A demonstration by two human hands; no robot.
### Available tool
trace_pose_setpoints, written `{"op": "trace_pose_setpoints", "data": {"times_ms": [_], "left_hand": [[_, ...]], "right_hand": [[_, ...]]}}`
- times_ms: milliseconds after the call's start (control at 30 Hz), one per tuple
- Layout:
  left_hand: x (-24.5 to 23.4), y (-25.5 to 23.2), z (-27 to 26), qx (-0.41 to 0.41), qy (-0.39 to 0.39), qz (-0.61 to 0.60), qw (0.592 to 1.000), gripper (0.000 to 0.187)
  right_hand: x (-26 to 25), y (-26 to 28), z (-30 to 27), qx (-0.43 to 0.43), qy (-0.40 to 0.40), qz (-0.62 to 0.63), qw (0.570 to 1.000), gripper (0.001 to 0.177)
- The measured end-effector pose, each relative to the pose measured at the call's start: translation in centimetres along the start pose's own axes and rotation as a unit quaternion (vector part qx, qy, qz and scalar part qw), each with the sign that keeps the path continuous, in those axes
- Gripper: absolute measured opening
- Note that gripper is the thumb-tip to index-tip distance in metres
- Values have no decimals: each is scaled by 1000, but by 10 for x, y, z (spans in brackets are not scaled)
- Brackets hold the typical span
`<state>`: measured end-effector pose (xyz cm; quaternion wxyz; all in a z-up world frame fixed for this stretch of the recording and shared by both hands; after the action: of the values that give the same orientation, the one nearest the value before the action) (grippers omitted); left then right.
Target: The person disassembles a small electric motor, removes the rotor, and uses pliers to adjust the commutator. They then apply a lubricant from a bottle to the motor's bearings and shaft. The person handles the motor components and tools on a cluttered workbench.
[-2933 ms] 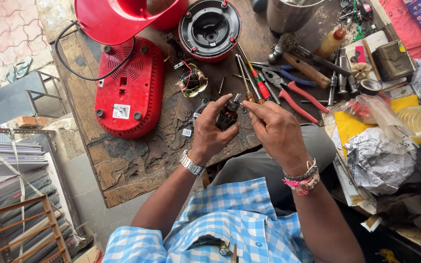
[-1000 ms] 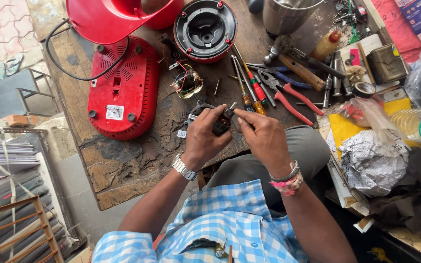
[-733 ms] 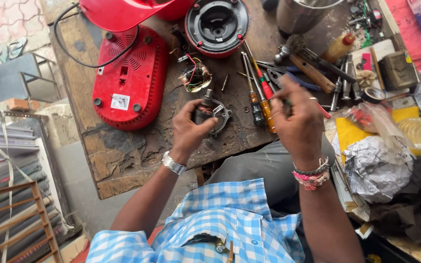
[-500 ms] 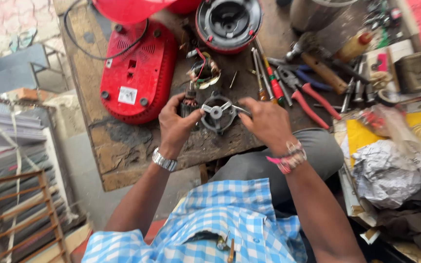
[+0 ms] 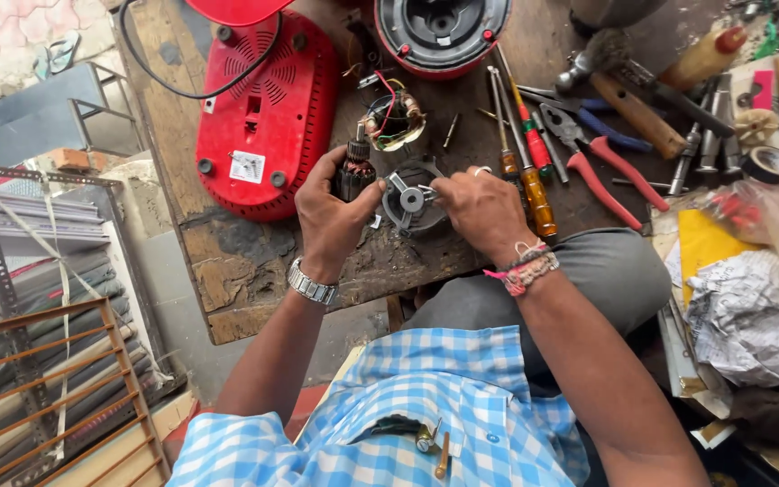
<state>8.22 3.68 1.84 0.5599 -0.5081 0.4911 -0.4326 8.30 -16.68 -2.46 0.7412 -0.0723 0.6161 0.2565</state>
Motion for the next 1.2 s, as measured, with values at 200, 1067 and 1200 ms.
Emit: {"op": "trace_pose_setpoints", "data": {"times_ms": [200,1067,1200], "left_hand": [[-11,-48,-14,184,-8,158,970,54],[121,41,-45,105,123,285,945,66],[123,44,-44,103,115,267,951,64]], "right_hand": [[14,33,-3,30,2,118,993,20],[-19,-73,-32,183,103,-137,968,35],[-14,-101,-33,187,115,-199,955,34]]}}
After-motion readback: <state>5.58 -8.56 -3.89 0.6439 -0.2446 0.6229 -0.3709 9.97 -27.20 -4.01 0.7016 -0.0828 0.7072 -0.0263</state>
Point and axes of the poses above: each hand's wrist, its own z-axis towards the middle knuckle, its own x-axis out of the palm, y = z × x, the point moved 7 cm from there along z, towards the middle knuckle, and after that the axes turned 12 degrees about -z, right-handed, at the moved point
